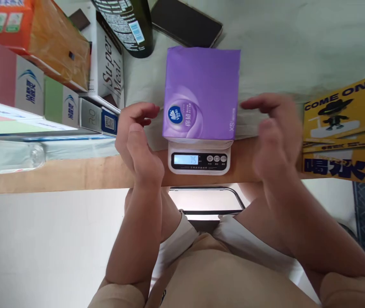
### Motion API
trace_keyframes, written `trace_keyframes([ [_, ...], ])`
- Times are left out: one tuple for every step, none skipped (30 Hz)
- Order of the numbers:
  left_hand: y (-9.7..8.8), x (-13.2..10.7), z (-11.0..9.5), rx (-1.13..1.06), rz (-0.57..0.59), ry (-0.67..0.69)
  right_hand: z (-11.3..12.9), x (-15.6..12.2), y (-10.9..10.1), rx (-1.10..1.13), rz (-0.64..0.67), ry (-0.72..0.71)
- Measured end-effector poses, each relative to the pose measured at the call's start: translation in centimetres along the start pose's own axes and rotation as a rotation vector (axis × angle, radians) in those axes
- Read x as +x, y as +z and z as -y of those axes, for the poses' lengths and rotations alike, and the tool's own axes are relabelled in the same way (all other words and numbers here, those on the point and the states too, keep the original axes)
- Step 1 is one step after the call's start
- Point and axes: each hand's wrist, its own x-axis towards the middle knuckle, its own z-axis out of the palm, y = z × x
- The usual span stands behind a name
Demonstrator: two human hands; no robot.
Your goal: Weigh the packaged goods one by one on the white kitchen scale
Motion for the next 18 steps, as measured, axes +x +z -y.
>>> trace_keyframes([
  [0.1, -0.1, 0.2, 0.022, 0.038, 0.027, 0.4, 0.0, 0.2, -0.028, 0.048, 0.002],
  [0.1, -0.1, 0.3, 0.04, 0.071, 0.051, 0.9, 0.1, 0.4, -0.058, 0.093, 0.012],
  [0.2, -0.2, 0.4, 0.054, 0.093, 0.074, 1.3, 0.2, 0.6, -0.085, 0.131, 0.029],
  [0.2, -0.3, 0.5, 0.059, 0.103, 0.096, 1.6, 0.3, 0.8, -0.104, 0.16, 0.047],
  [0.3, -0.4, 0.6, 0.06, 0.106, 0.12, 2.0, 0.4, 1.0, -0.103, 0.18, 0.067],
  [0.4, -0.6, 0.5, 0.067, 0.113, 0.154, 2.2, 0.4, 1.1, -0.078, 0.196, 0.091],
  [0.6, -0.7, 0.4, 0.075, 0.123, 0.195, 2.5, 0.4, 1.2, -0.039, 0.205, 0.115],
  [0.7, -0.8, 0.3, 0.082, 0.131, 0.245, 2.6, 0.4, 1.2, 0.005, 0.207, 0.133],
  [0.9, -1.0, 0.1, 0.086, 0.139, 0.297, 2.8, 0.4, 1.1, 0.046, 0.201, 0.147],
  [1.0, -1.1, -0.1, 0.085, 0.151, 0.35, 3.0, 0.3, 1.0, 0.073, 0.189, 0.156],
  [1.2, -1.3, -0.3, 0.085, 0.162, 0.405, 3.1, 0.3, 0.8, 0.087, 0.168, 0.154],
  [1.4, -1.4, -0.5, 0.083, 0.175, 0.458, 3.3, 0.2, 0.6, 0.09, 0.144, 0.138],
  [1.6, -1.5, -0.7, 0.079, 0.191, 0.506, 3.5, 0.2, 0.4, 0.09, 0.113, 0.123],
  [1.8, -1.7, -0.9, 0.078, 0.208, 0.55, 3.7, 0.2, 0.1, 0.094, 0.082, 0.112],
  [1.9, -1.8, -1.1, 0.074, 0.228, 0.59, 3.8, 0.2, -0.2, 0.11, 0.053, 0.1],
  [2.1, -1.8, -1.2, 0.073, 0.256, 0.624, 4.0, 0.2, -0.6, 0.144, 0.031, 0.1],
  [2.2, -1.9, -1.2, 0.072, 0.292, 0.651, 4.0, 0.2, -1.0, 0.192, 0.01, 0.106],
  [2.3, -1.9, -1.2, 0.074, 0.333, 0.68, 4.1, 0.3, -1.6, 0.242, -0.006, 0.115],
])
